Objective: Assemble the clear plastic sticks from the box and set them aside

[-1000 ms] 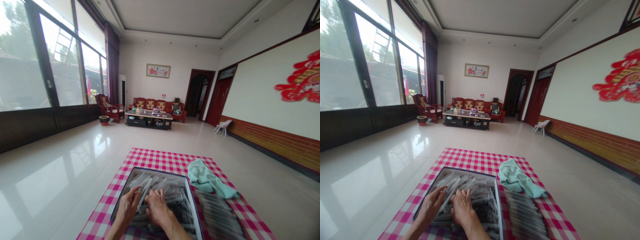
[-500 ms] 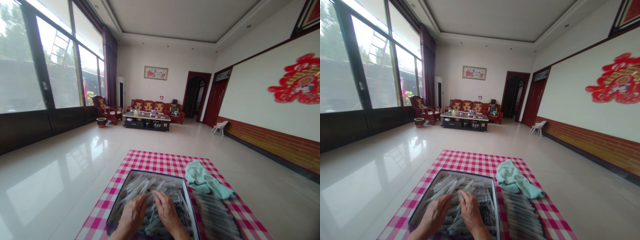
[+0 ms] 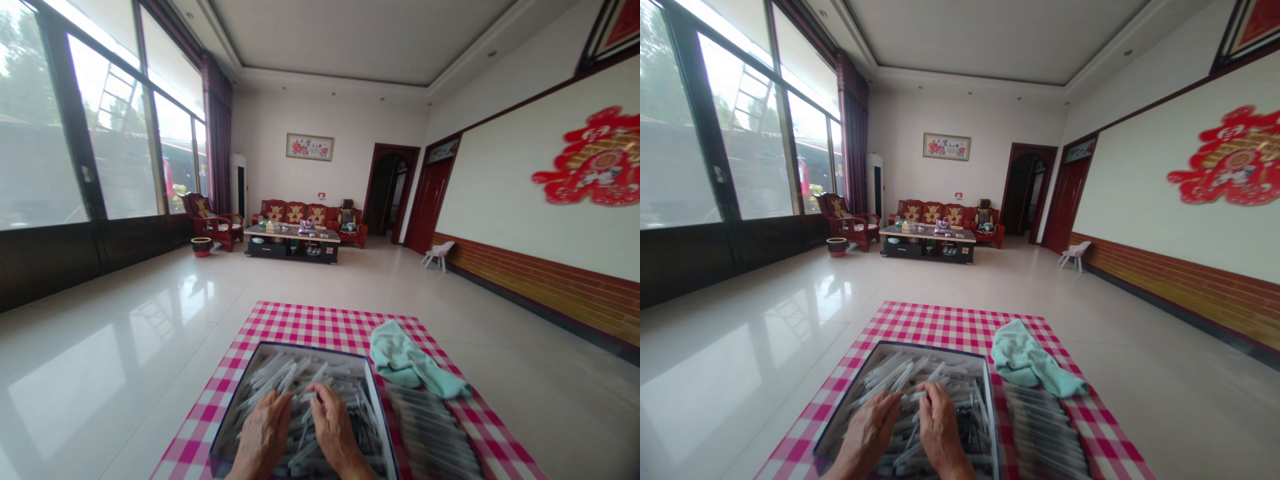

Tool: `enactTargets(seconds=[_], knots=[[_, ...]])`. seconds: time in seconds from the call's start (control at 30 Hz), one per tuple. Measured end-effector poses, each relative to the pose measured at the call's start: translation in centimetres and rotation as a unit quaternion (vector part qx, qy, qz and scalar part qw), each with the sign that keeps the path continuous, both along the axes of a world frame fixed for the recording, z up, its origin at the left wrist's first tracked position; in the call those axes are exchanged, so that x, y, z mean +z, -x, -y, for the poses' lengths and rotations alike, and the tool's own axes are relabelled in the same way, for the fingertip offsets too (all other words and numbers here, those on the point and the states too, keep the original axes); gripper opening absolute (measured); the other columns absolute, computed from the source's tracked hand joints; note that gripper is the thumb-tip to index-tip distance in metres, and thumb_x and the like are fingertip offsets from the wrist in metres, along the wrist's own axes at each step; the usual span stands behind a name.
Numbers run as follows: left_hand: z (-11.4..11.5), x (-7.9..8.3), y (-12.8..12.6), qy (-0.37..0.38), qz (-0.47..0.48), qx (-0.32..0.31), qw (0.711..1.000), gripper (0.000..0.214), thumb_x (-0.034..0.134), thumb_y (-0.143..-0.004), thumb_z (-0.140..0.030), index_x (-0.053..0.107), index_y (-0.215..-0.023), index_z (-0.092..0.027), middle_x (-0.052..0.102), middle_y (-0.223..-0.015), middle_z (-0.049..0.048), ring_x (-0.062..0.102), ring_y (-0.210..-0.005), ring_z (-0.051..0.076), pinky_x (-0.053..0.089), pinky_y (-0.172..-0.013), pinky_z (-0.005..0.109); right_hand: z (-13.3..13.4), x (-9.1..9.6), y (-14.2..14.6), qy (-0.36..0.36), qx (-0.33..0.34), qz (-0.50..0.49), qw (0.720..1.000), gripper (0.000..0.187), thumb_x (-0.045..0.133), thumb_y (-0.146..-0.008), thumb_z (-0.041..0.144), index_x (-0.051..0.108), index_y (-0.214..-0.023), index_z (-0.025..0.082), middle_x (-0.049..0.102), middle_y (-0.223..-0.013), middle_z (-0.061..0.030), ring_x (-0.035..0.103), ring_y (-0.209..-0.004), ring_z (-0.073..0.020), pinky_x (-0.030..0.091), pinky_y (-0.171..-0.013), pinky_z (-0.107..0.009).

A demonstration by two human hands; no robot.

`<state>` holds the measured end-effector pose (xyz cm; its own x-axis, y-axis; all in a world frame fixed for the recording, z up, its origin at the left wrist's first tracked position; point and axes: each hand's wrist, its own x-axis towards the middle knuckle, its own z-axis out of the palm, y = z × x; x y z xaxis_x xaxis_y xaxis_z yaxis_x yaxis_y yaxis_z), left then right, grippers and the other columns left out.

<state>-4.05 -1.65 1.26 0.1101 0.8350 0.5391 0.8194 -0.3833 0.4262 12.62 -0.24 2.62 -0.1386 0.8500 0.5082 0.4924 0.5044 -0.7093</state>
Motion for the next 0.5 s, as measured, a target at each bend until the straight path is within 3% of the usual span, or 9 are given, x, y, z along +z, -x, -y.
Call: enactTargets(seconds=[0.5], knots=[[0.39, 0.88, -0.28, 0.037, 0.002, -0.046, 0.998, 0.029, 0.040, -0.093, -0.027, 0.070, -0.094, -0.023, 0.064, -0.075, 0.0037, 0.062, -0.073, 0.018, 0.046, -0.065, 0.027, 0.49, 0.14, 0.10, 0.005, 0.020, -0.013, 1.000, 0.021, 0.043, -0.088, 0.020, 0.063, -0.094, 0.019, 0.069, -0.090, -0.0068, 0.064, -0.087, -0.0207, 0.049, -0.080, -0.030]])
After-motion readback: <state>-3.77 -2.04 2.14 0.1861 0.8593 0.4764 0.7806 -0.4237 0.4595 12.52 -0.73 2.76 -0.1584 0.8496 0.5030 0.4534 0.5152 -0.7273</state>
